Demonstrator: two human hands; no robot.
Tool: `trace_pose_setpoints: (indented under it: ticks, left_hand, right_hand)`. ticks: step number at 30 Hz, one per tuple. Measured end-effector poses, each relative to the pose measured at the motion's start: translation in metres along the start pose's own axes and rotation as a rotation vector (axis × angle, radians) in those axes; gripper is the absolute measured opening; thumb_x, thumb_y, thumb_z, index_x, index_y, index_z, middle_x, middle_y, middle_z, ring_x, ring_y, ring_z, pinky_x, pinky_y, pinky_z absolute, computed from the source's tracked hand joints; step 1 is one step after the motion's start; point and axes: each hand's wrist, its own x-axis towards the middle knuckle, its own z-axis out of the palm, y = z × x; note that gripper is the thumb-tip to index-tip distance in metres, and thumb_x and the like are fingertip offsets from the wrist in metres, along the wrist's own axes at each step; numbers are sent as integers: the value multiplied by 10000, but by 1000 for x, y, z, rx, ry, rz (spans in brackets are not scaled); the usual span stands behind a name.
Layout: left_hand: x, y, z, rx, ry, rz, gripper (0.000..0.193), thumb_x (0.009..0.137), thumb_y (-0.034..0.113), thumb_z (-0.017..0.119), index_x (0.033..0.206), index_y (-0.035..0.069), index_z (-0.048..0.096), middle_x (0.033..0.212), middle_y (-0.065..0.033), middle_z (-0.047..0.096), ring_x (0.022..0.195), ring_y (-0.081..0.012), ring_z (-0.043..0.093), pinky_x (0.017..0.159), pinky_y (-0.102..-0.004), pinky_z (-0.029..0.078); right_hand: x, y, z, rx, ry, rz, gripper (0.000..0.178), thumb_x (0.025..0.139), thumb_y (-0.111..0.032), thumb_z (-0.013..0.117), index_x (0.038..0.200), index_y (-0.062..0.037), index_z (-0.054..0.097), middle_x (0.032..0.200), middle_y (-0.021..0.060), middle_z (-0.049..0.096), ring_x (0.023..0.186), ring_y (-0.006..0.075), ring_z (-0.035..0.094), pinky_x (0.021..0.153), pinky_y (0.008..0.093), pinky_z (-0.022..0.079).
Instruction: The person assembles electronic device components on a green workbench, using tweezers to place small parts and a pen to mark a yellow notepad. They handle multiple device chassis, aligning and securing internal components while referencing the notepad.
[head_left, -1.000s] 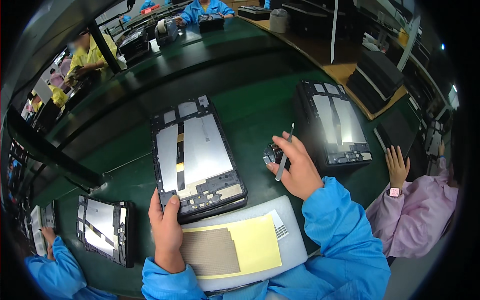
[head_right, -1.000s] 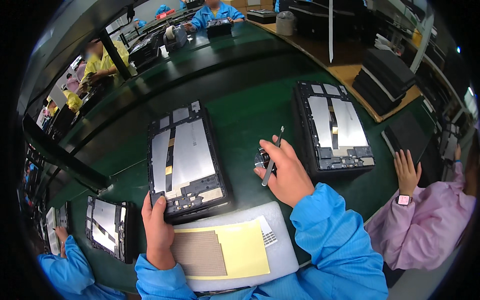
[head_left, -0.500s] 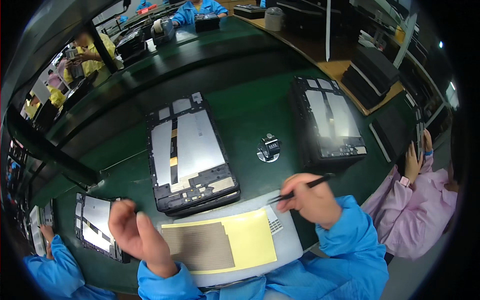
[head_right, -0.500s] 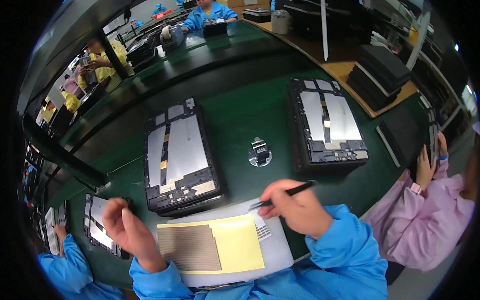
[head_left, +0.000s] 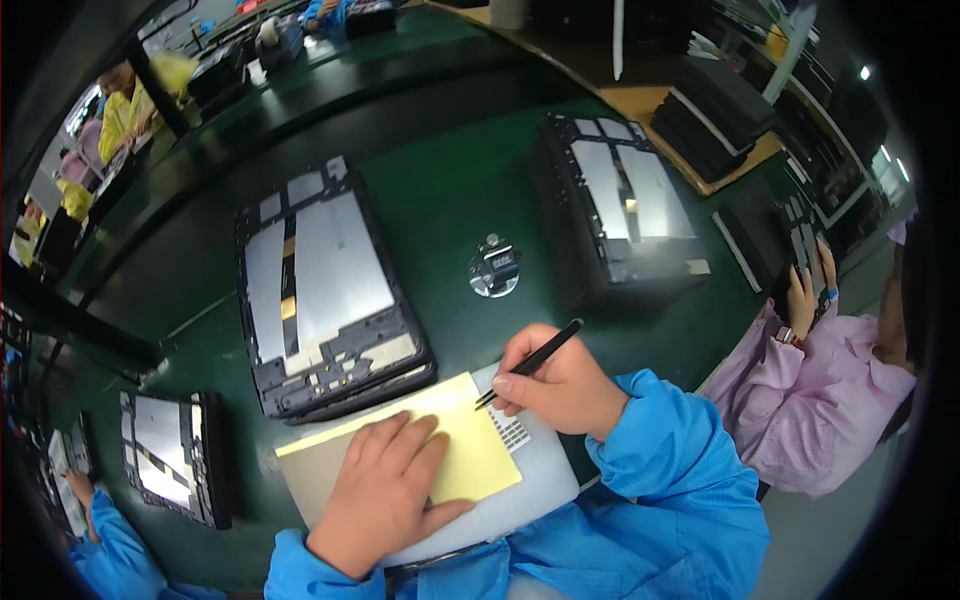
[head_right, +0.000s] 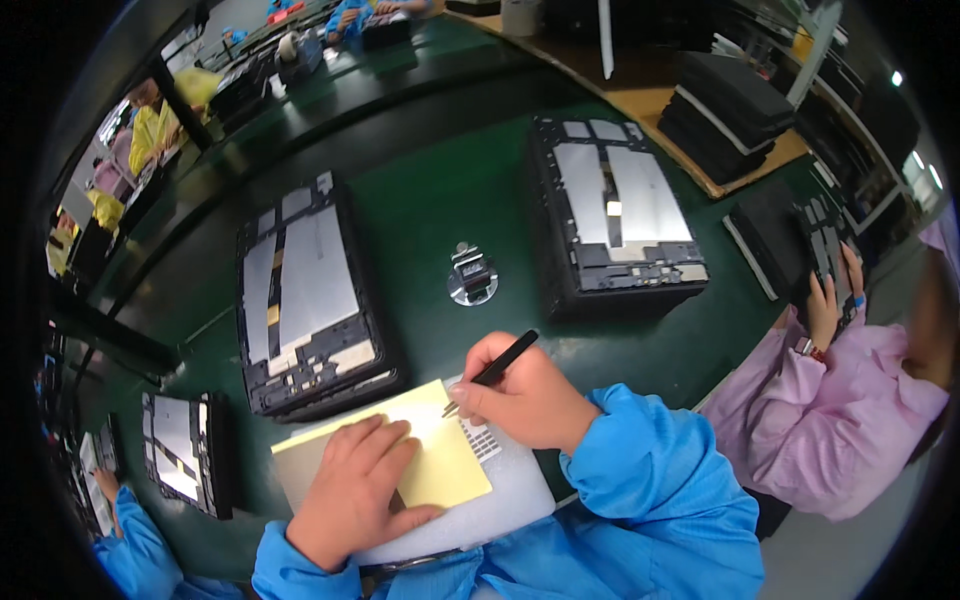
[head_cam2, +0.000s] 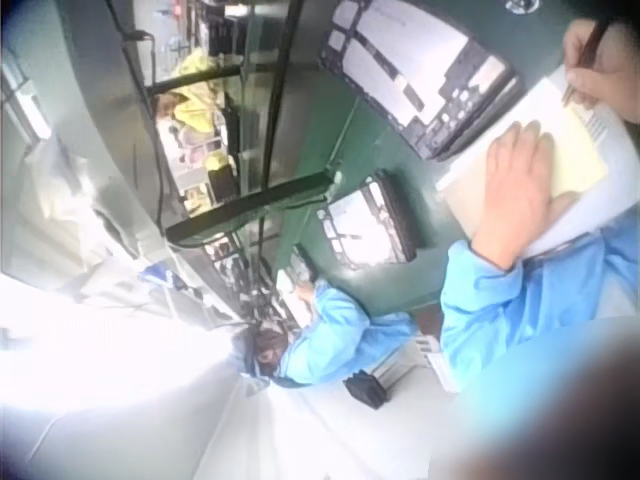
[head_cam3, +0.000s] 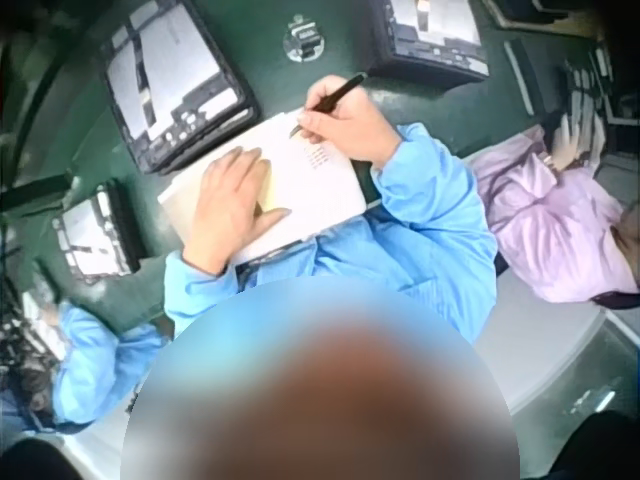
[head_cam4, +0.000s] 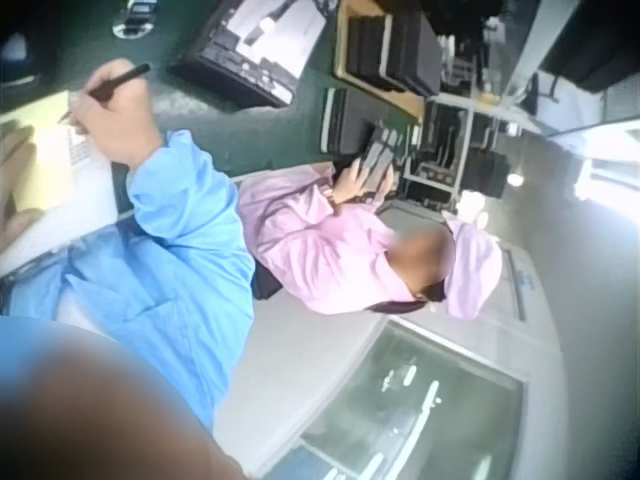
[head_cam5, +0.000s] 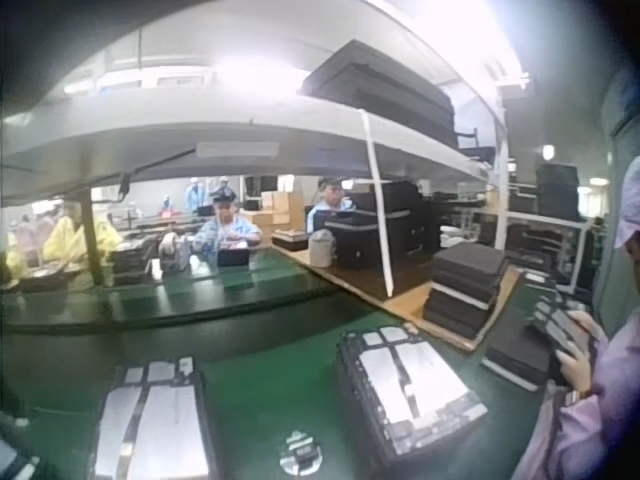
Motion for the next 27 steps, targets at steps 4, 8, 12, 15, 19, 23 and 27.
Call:
trace_pose_setpoints:
  ticks: [4, 8, 12, 15, 19, 23, 27]
  left_hand:
    - [-2, -6, 2, -118, 53, -17, 680, 632, 405, 808, 1123, -10, 584, 1214, -176, 559, 1133, -394, 508, 966, -482, 407]
    - [-8, -18, 8, -184, 190, -10, 651, 655, 372, 806, 1104, -46, 587, 1185, -190, 561, 1108, -381, 530, 950, -463, 433]
    - [-5, -19, 6, -109, 163, -88, 585, 659, 303, 814, 1075, -48, 601, 1146, -187, 569, 1092, -374, 539, 935, -451, 451]
    - [-5, -19, 7, -204, 237, -126, 561, 639, 276, 823, 1050, -44, 613, 1117, -177, 583, 1080, -369, 544, 918, -444, 459]
    - [-13, -33, 0, -206, 221, -93, 554, 622, 252, 830, 1039, -44, 617, 1104, -175, 584, 1050, -367, 552, 902, -438, 463]
    - [-22, -36, -12, -169, 149, -193, 557, 603, 235, 839, 1030, -45, 617, 1090, -173, 581, 1010, -361, 559, 892, -431, 466]
    - [-22, -32, -4, -245, 208, -195, 557, 584, 224, 849, 1020, -38, 622, 1066, -164, 583, 982, -351, 560, 872, -426, 466]
  right_hand:
    - [-9, -6, -2, -174, 16, -23, 175, 862, -30, 665, 927, -16, 503, 821, 63, 608, 718, 103, 611, 626, 236, 495]
    - [-13, -21, 15, -142, -124, -35, 182, 857, -30, 672, 935, -13, 509, 838, 63, 606, 773, 106, 612, 640, 237, 489]
    - [7, -1, 27, -157, -145, 58, 196, 847, -35, 689, 933, -13, 514, 831, 57, 605, 745, 83, 609, 610, 227, 483]
    - [6, -10, 36, -181, -154, 12, 208, 849, -64, 701, 932, -17, 516, 812, 43, 587, 726, 76, 589, 595, 220, 469]
    - [10, -8, 43, -318, -251, 25, 200, 844, -75, 709, 930, -24, 536, 818, 28, 578, 746, 68, 558, 619, 224, 460]
    - [10, -7, 41, -239, -229, 104, 174, 843, -62, 703, 928, -26, 555, 815, 20, 568, 783, 62, 539, 644, 228, 457]
    - [11, -11, 48, -270, -257, 10, 169, 845, -49, 694, 928, -23, 549, 820, 26, 563, 771, 63, 535, 636, 229, 454]
